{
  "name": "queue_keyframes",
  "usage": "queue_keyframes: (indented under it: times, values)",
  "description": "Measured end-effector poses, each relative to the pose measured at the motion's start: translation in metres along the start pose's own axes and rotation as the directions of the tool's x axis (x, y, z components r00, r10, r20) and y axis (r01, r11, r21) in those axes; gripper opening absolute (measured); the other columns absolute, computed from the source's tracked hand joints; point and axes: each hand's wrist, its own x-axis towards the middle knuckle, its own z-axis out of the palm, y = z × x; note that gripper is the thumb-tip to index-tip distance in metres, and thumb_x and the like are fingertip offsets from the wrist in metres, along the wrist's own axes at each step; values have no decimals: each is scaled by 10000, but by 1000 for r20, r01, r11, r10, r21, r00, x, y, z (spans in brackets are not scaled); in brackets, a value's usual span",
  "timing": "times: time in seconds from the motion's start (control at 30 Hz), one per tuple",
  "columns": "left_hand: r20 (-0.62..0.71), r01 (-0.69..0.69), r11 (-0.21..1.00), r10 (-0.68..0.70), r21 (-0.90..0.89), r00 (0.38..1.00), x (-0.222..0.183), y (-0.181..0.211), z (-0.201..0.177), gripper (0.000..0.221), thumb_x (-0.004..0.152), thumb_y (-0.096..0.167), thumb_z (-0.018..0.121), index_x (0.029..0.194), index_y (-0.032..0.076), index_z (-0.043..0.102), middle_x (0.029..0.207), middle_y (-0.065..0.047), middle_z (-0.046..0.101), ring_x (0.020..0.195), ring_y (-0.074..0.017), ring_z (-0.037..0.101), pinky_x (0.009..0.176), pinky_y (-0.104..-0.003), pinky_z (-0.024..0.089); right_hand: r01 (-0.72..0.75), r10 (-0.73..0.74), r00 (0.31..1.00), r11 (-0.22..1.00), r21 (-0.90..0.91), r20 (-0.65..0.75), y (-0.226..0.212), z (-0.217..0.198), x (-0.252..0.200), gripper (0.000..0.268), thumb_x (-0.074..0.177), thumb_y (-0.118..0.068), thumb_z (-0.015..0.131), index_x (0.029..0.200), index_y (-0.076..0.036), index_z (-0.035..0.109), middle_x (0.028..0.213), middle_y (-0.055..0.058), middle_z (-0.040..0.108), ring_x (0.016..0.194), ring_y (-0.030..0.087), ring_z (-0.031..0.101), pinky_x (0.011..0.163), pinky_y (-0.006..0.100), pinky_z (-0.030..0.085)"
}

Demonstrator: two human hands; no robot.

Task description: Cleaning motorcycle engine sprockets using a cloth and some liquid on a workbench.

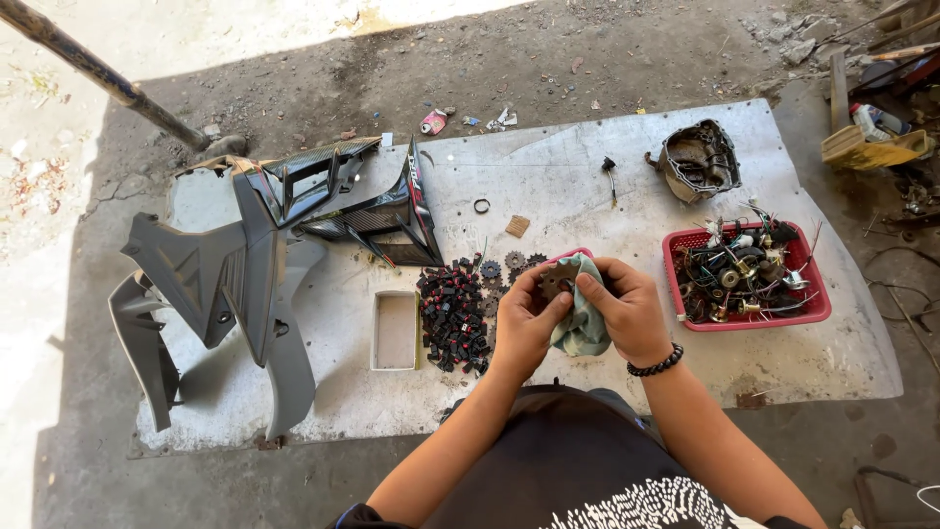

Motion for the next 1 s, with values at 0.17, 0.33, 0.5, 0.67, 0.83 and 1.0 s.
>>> queue_keyframes:
  times: [0.17, 0.33, 0.5, 0.67, 0.83, 1.0]
  values:
    - [-33, -26, 1000, 26, -10, 999, 0, -10, 1, 442, 921, 43, 735, 1339, -13, 605, 1021, -129, 699, 966, -164, 661, 873, -329, 578, -20, 20, 1000, 1000, 11, -16, 6, 0, -2, 137, 974, -124, 738, 1060, -19, 754, 708, 23, 613, 689, 60, 543, 585, 207, 460]
    - [-67, -44, 999, 44, 2, 997, -3, -16, 10, 504, 907, 27, 740, 1371, -32, 551, 1045, -117, 681, 983, -161, 648, 889, -313, 561, -34, 34, 999, 999, 22, -4, 6, -8, -6, 149, 978, -133, 740, 1068, -15, 755, 732, 43, 645, 719, 74, 554, 630, 223, 474]
    - [-62, -34, 999, 32, -24, 998, -5, -31, 19, 463, 924, 43, 732, 1356, -6, 572, 1041, -113, 693, 965, -154, 660, 832, -282, 568, -45, 45, 999, 997, 65, -5, 13, -26, -7, 182, 941, -112, 772, 1092, -13, 753, 784, 60, 682, 764, 94, 587, 677, 254, 505]
    - [-38, -55, 998, 54, -30, 998, -8, -37, 33, 399, 961, 35, 696, 1350, 12, 609, 1103, -128, 712, 1001, -153, 659, 828, -292, 574, 23, -17, 997, 997, 75, -80, 11, -36, -9, 184, 910, -68, 802, 1072, -7, 741, 791, 55, 684, 767, 81, 609, 682, 244, 513]
    - [-38, -76, 996, 74, -53, 997, -13, -26, 48, 352, 1013, 20, 609, 1365, 33, 591, 1086, -113, 684, 970, -147, 636, 778, -257, 578, 128, -102, 961, 988, 87, -258, 10, -51, -2, 131, 956, -89, 786, 1051, -34, 715, 805, -5, 635, 757, 42, 570, 664, 188, 474]
    - [8, -116, 993, 116, 23, 993, -15, -25, 61, 383, 1024, -38, 552, 1401, 28, 568, 946, -133, 650, 672, -157, 643, 515, -235, 558, 121, -119, 992, 992, 45, -44, -19, -60, -2, 101, 931, -34, 781, 1010, 0, 728, 769, 25, 617, 755, 56, 574, 664, 215, 502]
